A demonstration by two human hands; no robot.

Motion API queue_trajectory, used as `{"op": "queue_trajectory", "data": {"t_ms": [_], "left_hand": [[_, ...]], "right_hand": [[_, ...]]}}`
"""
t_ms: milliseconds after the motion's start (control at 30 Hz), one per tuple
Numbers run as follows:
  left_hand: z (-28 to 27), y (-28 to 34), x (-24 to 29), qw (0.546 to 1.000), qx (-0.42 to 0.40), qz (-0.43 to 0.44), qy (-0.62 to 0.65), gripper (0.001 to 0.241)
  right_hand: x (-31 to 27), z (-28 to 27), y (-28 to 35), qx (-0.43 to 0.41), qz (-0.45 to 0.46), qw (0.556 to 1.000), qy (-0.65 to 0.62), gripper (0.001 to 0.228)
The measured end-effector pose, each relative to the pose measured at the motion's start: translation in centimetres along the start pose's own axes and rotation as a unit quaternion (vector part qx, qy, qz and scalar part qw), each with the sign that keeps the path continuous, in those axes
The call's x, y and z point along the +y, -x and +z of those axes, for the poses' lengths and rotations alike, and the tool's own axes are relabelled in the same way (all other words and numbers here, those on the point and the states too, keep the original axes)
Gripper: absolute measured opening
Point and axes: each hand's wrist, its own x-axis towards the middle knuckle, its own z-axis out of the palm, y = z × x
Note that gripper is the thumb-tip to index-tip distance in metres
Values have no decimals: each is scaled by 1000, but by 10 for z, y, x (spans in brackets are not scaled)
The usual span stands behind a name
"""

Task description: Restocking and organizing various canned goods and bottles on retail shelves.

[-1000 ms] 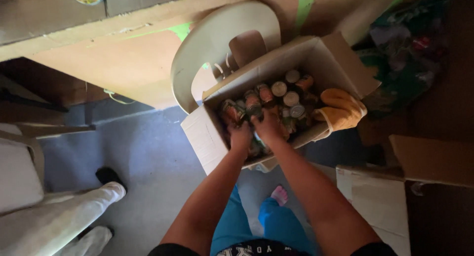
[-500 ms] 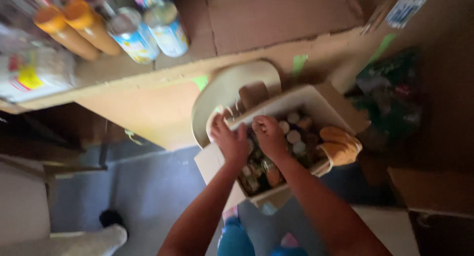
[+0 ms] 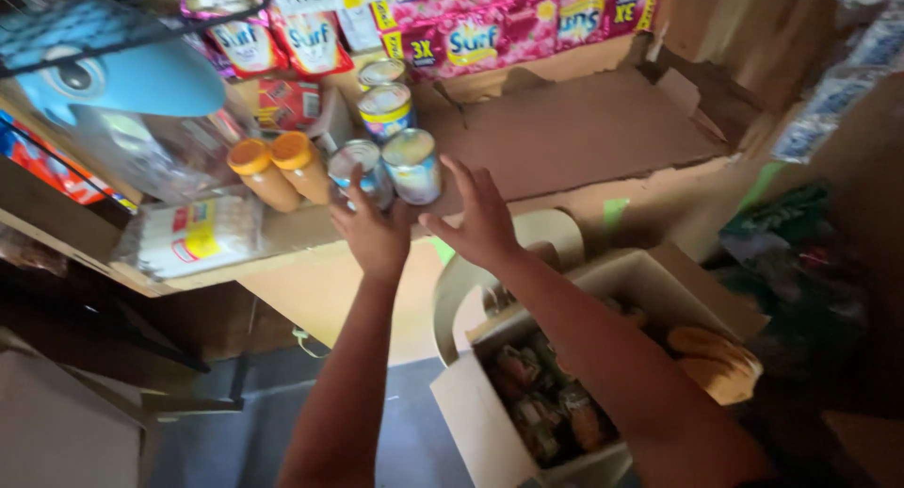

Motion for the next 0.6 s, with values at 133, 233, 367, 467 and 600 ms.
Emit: {"op": "queue_trajectory", "data": {"t_ms": [133,233,367,467,600], "left_hand": [[11,-4,-12,999,-10,-9,-39,79],[14,-5,-16,1000,4,7,9,72],[15,-11,-12,992,-20,-89,90,59],[22,7,-22,992,-36,-78,94,54],[19,25,7,985,-29,-11,171,59]], "right_hand": [[6,43,-26,3,3,1000,-12,96],[23,68,-27,3,32,999,-23,95],[34,71,-23,59,49,997,-23,69],[27,50,-4,66,77,995,-25,61],[19,0,18,76,10,996,-36,60]]}}
